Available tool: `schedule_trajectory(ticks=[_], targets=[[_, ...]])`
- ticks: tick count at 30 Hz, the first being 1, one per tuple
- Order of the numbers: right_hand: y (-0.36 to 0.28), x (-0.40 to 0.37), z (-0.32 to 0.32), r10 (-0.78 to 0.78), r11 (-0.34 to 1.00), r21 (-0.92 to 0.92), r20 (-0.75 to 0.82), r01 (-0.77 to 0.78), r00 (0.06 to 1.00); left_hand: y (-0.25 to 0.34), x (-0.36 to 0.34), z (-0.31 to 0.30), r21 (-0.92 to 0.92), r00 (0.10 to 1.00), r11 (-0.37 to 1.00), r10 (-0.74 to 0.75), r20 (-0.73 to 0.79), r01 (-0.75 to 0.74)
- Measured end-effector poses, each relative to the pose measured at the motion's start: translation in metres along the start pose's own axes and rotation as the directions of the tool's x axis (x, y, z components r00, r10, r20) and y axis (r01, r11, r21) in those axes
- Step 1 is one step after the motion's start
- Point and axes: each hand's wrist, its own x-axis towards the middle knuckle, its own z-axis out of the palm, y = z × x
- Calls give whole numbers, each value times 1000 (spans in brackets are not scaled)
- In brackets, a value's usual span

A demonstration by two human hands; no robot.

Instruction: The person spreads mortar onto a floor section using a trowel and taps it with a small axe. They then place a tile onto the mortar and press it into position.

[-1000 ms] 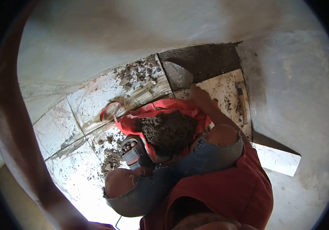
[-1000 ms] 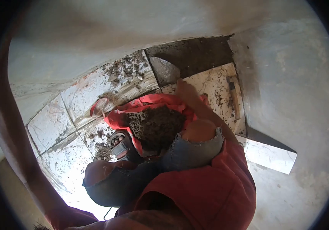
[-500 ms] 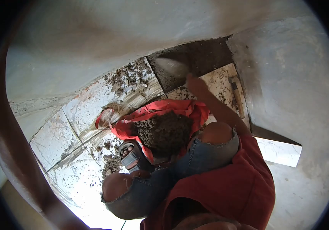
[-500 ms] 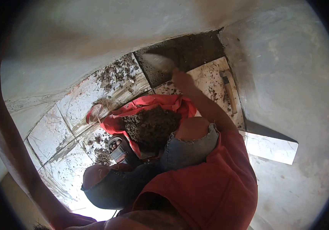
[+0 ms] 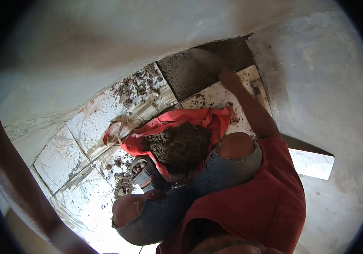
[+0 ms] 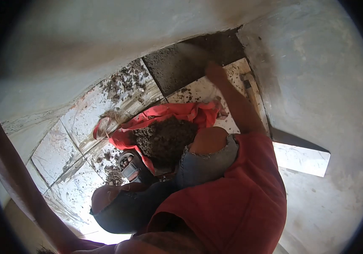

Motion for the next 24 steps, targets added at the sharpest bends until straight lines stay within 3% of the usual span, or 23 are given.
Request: schedule_trajectory(ticks=[3,5,7,9,10,13,15,16,18,19,20,22,24], targets=[[39,-10,-25,109,993,-36,-67,-112,992,-2,0,1,9,1000,1000,14,3,-14],[45,-9,-25,335,938,89,22,-336,942,-6,-1,1,28,1000,999,27,3,-27],[20,-19,-7,-21,1000,12,-133,23,991,-13,-8,-1,30,1000,999,11,15,-12],[-45,-37,-58,62,969,243,-27,-53,998,-22,-14,0,33,1000,999,-7,27,6],[-56,-33,-58,74,967,246,-21,-67,997,-27,-17,0,35,999,999,-14,31,13],[-45,-14,-42,-45,977,204,-66,57,997,-44,-32,0,44,998,998,-44,50,42],[19,13,-2,-142,989,-53,-9,141,990,-56,-46,-6,66,995,996,-69,78,64],[46,10,-2,70,984,171,-101,-52,992,-62,-53,-9,78,992,994,-80,93,73],[79,8,-20,175,976,148,-108,-159,979,-74,-67,-16,111,988,990,-98,120,85],[100,15,-24,136,990,7,176,-140,975,-79,-74,-18,129,985,988,-108,133,91],[115,20,-26,128,989,-121,449,-81,884,-84,-83,-21,148,982,984,-124,142,103],[108,10,-15,192,981,-47,382,-189,904,-94,-104,-28,190,972,973,-165,169,133],[52,-17,-52,202,938,253,152,-235,968,-98,-116,-31,218,966,965,-185,179,144]])
